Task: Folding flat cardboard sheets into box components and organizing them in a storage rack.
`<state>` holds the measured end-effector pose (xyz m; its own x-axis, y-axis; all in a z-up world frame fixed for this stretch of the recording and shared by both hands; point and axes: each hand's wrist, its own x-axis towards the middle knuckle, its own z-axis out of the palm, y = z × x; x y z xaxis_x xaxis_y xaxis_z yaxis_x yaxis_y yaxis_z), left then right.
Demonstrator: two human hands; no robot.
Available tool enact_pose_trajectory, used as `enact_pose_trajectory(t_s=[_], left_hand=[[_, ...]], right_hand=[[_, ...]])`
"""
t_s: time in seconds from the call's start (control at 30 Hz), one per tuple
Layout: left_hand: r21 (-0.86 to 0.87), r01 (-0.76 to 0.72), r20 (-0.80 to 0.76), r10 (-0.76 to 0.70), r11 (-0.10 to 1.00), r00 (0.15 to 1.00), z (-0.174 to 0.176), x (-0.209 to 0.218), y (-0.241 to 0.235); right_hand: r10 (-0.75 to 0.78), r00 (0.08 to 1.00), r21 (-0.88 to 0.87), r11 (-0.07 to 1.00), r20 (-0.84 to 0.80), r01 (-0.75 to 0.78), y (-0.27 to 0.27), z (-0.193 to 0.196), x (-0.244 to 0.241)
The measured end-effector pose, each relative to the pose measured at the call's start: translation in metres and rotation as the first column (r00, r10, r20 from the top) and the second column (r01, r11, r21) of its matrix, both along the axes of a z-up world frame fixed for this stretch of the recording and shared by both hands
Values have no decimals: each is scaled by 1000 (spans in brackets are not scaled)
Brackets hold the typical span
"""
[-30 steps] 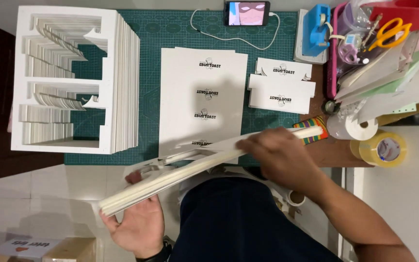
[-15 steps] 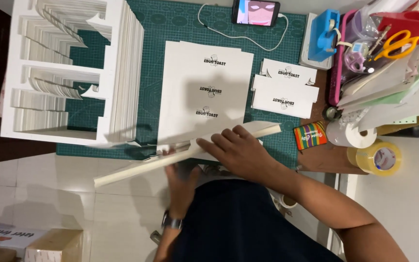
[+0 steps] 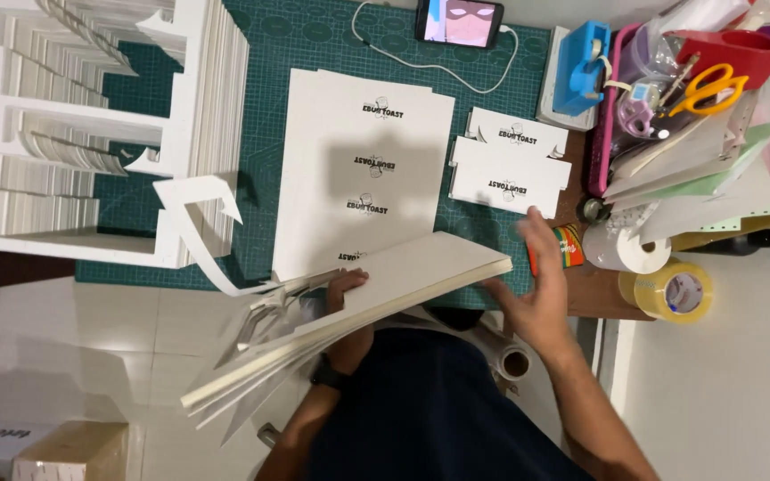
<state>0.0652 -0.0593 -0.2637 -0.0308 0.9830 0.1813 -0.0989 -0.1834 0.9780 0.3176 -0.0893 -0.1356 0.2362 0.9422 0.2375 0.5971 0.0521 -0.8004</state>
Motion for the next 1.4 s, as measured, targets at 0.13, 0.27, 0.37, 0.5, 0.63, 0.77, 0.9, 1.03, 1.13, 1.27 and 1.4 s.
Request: enact_pose_trajectory(t_s=[0.13, 0.27, 0.37, 0.5, 0.63, 0.77, 0.9, 1.03, 1.13, 1.27, 1.4], left_hand=[[10, -114, -148, 115, 993, 982, 7, 7, 1], [-52, 24, -158, -32, 998, 987, 19, 2, 3], [-146, 47, -135, -67, 988, 989, 11, 2, 0], [-167, 74, -96, -91, 983, 991, -5, 1, -1], [-134, 48, -182, -72, 990, 981, -4, -2, 1], [-114, 21, -186, -42, 993, 982, -13, 3, 0], [-84, 4, -230, -24, 996, 973, -31, -4, 1], [-96, -4, -189, -15, 995, 982, -36, -10, 2], [-44, -28, -301, 14, 999, 953, -31, -13, 5], [-36, -69, -320, 54, 997, 946, -23, -9, 7], [-1, -95, -285, 91, 995, 954, -26, -10, 12]], right_hand=[[64, 836, 82, 996, -545, -24, -5, -36, -30], [147, 944, 212, 973, -295, -85, 1, -46, -36], [122, 981, 279, 957, -153, -75, 6, -48, -39], [64, 997, 292, 955, -42, -49, 9, -38, -44], [-17, 998, 234, 972, -53, 29, 4, -42, -43], [-39, 999, 291, 955, -34, 47, 6, -45, -50], [-46, 996, 290, 957, 79, 21, 8, -30, -46], [-30, 999, 336, 942, 23, 20, 11, -35, -41], [-13, 991, 308, 951, 134, -30, 9, -37, -38], [-57, 990, 278, 960, 132, 19, 16, -31, -45], [-80, 988, 251, 967, 132, 45, 21, -30, -43]])
